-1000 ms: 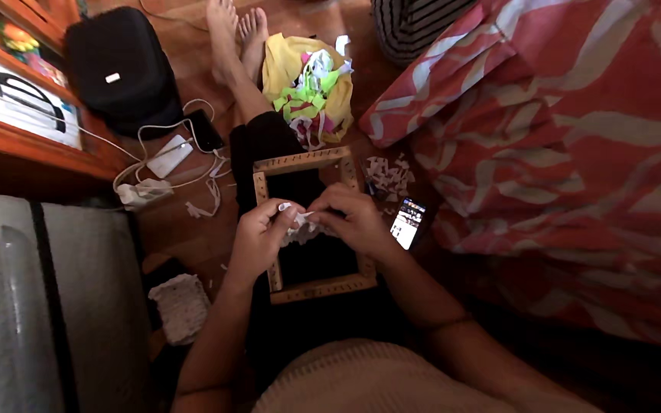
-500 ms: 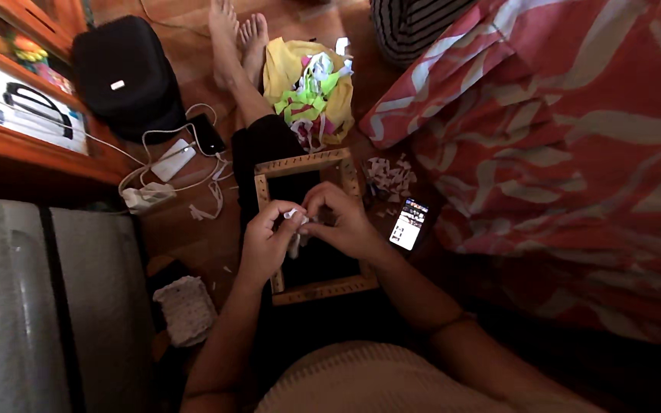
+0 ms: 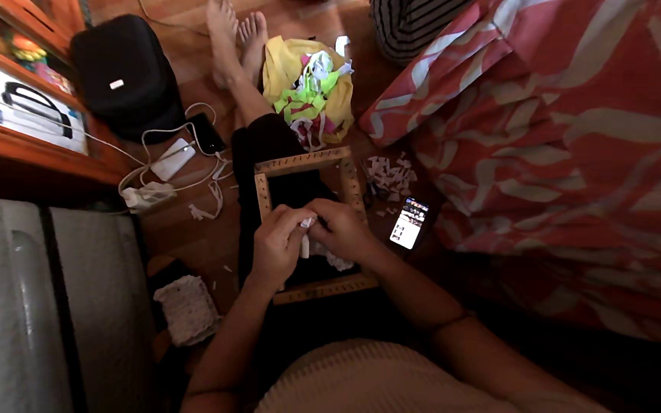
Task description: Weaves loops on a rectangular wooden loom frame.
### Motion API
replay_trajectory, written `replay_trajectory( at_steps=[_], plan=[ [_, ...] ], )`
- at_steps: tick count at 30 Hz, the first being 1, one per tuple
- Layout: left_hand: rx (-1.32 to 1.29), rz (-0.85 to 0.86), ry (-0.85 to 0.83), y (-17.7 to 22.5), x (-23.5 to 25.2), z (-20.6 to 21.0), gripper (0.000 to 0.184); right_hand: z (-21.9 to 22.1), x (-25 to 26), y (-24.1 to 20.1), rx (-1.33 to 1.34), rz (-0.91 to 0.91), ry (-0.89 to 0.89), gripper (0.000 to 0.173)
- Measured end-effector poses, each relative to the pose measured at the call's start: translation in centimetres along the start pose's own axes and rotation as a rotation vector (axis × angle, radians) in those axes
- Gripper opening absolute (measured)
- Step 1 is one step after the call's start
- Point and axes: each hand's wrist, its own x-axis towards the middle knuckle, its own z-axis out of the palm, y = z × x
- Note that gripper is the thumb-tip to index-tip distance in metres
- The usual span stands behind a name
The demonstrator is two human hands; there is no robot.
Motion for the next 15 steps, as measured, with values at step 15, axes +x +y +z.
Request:
replay_trajectory(
  at_steps=[15],
  plan=[
    [-0.299, -0.116, -0.067, -1.0, 0.5, -0.9, 0.012, -2.6, 0.5, 3.0, 0.157, -0.255, -0.130, 0.016]
  ],
)
